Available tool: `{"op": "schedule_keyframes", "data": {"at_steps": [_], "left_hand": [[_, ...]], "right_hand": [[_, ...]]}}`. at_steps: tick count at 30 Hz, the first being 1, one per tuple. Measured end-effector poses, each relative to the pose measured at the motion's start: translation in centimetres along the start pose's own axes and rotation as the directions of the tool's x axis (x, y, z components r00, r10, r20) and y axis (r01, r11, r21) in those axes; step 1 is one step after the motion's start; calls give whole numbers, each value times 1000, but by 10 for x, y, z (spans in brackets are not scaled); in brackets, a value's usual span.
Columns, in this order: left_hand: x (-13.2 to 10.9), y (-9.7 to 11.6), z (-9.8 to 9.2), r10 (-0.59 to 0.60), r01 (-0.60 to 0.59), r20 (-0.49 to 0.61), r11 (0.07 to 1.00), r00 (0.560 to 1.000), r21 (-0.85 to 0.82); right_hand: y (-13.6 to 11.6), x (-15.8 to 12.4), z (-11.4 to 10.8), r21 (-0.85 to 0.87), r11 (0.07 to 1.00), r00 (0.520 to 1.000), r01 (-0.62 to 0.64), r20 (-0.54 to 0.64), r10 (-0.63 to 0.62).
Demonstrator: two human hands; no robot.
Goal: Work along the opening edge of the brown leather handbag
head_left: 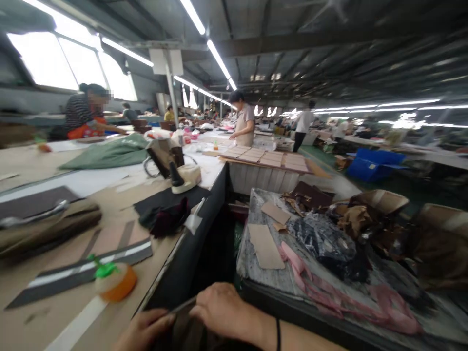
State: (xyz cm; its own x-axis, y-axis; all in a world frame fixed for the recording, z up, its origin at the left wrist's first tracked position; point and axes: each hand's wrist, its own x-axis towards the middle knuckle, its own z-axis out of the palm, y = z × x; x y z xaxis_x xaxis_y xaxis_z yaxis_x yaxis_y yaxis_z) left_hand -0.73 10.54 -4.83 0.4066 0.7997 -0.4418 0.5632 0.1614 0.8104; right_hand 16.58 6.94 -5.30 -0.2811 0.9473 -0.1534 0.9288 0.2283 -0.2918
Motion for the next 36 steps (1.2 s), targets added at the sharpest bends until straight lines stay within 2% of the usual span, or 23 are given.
{"op": "schedule_keyframes", "data": {"at_steps": [1,3,5,11,19,25,36], "left_hand": [[3,-6,-1,-7,7,1,1000,1000,-24],[5,-16,-3,72,-70,54,997,996,-32],[4,-21,-4,52,-46,80,996,995,-82],[1,-19,-2,12,2,99,991,995,-135],[4,-30,-6,70,-67,89,997,994,-42],[2,-29,-6,77,-77,85,997,993,-4],[-3,-27,-4,100,-97,95,995,991,-35]], "right_hand": [[3,-4,-1,8,1000,1000,-2,-28,2],[8,-6,-3,29,1000,999,3,-46,-2],[11,-6,-2,38,999,999,11,-50,-9],[11,-3,-2,-14,999,995,-36,-95,35],[7,2,-3,-58,996,995,-62,-86,57],[5,3,-3,-69,995,995,-79,-64,74],[4,4,-3,-67,992,994,-105,-38,103]]}}
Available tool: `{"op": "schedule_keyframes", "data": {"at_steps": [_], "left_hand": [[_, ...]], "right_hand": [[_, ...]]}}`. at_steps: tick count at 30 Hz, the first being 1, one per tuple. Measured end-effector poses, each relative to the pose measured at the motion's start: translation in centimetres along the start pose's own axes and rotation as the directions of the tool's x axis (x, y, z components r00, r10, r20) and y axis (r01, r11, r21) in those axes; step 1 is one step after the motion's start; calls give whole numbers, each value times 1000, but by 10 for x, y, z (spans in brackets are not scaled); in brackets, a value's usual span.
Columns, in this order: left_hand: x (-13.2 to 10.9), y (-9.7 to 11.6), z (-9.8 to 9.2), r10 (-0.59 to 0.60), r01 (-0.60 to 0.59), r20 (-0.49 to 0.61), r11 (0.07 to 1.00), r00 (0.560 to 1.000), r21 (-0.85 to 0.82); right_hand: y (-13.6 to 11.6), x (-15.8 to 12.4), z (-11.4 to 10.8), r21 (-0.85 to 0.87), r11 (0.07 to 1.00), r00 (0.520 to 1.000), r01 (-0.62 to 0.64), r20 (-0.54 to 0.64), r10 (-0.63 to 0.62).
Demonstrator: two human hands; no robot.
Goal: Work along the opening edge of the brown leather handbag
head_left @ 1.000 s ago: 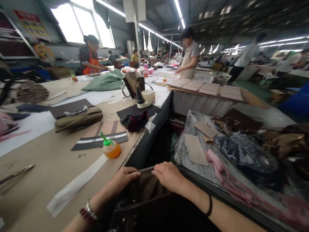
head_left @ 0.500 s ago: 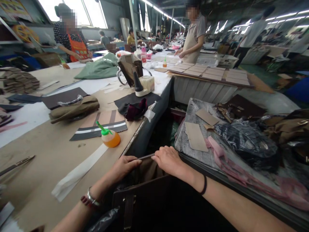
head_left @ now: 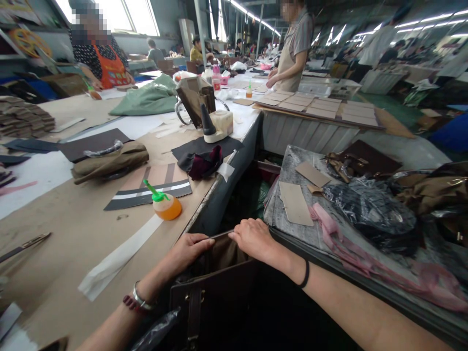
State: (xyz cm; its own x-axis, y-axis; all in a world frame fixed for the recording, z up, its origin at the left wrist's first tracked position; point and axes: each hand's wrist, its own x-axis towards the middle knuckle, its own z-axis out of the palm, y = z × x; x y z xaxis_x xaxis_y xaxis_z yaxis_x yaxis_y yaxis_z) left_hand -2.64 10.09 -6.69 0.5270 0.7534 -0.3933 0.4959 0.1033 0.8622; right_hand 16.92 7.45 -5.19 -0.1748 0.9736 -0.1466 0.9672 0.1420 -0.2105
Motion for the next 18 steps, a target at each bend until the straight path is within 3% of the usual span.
{"op": "schedule_keyframes", "data": {"at_steps": [18], "left_hand": [[7,-8,9,5,-6,-33,1000,999,-20]], "right_hand": [[0,0,4,82,994,998,-69,-6,69]]}}
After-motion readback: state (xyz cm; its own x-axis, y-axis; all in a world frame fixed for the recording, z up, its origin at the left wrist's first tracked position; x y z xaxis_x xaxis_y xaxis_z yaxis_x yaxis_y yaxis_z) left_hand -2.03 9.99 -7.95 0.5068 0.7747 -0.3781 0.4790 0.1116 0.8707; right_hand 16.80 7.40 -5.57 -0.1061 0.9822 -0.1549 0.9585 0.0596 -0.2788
